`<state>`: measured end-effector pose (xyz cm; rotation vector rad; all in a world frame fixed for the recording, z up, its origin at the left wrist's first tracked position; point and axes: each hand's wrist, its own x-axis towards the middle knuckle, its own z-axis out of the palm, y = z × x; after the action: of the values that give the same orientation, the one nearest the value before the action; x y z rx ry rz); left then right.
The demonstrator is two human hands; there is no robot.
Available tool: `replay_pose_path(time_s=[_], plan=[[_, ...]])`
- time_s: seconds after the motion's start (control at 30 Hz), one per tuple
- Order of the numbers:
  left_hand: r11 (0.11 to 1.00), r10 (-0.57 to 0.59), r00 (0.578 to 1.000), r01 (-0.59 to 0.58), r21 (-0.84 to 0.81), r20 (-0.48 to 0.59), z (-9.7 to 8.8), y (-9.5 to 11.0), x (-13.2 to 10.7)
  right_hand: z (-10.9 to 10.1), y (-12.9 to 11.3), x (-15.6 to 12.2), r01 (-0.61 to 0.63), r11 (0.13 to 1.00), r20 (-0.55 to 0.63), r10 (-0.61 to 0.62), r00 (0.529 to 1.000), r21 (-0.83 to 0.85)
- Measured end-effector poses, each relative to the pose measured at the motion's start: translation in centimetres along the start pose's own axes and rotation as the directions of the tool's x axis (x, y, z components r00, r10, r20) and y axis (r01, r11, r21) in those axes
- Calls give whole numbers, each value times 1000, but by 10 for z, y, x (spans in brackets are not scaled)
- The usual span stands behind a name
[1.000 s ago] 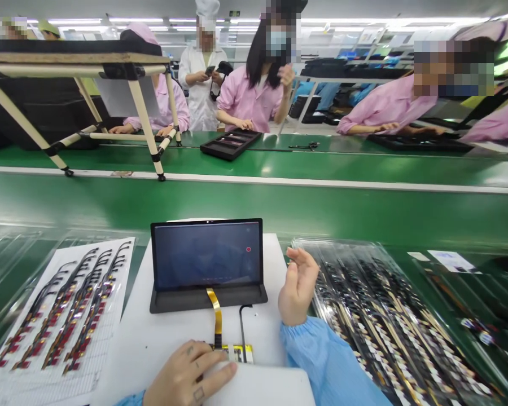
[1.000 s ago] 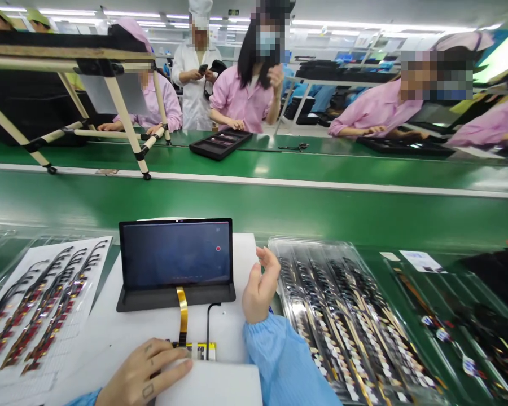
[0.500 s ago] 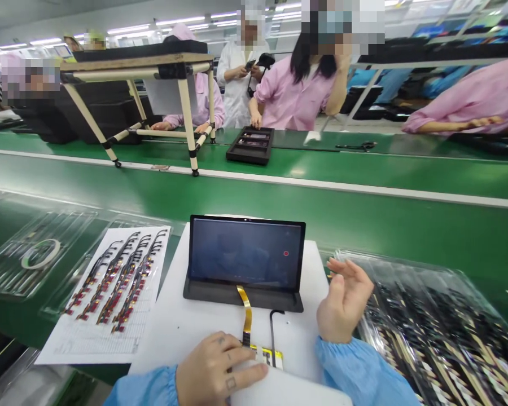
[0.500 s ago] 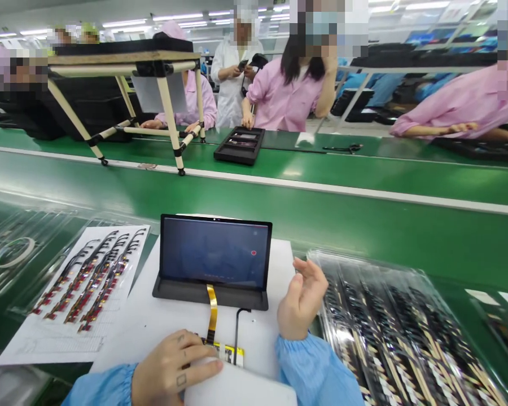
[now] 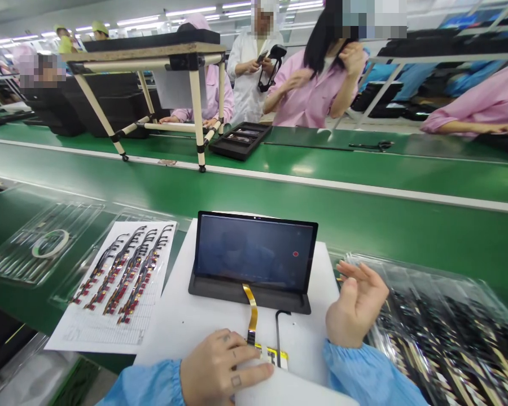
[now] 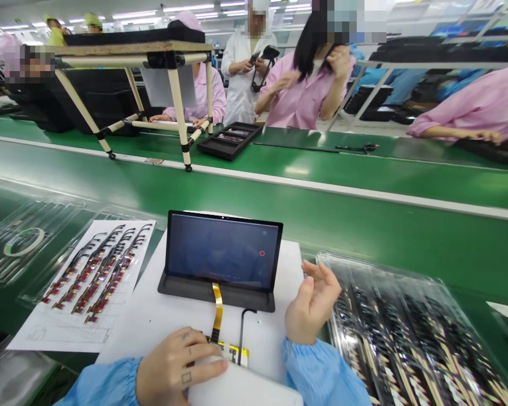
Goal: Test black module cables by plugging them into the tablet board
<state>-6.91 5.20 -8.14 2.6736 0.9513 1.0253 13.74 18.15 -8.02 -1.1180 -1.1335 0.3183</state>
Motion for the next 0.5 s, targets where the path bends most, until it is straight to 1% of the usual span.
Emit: replay_pose_path(time_s=[0.33,0.5], plan=[[1000,-7,999,7,8,-44,-4,2,7,0,-1,1,-8,1000,-2,8,1000,-17],[1000,-9,999,10,6,-38,-4,3,5,-2,0,0,2,999,-2,-2,1000,-54]])
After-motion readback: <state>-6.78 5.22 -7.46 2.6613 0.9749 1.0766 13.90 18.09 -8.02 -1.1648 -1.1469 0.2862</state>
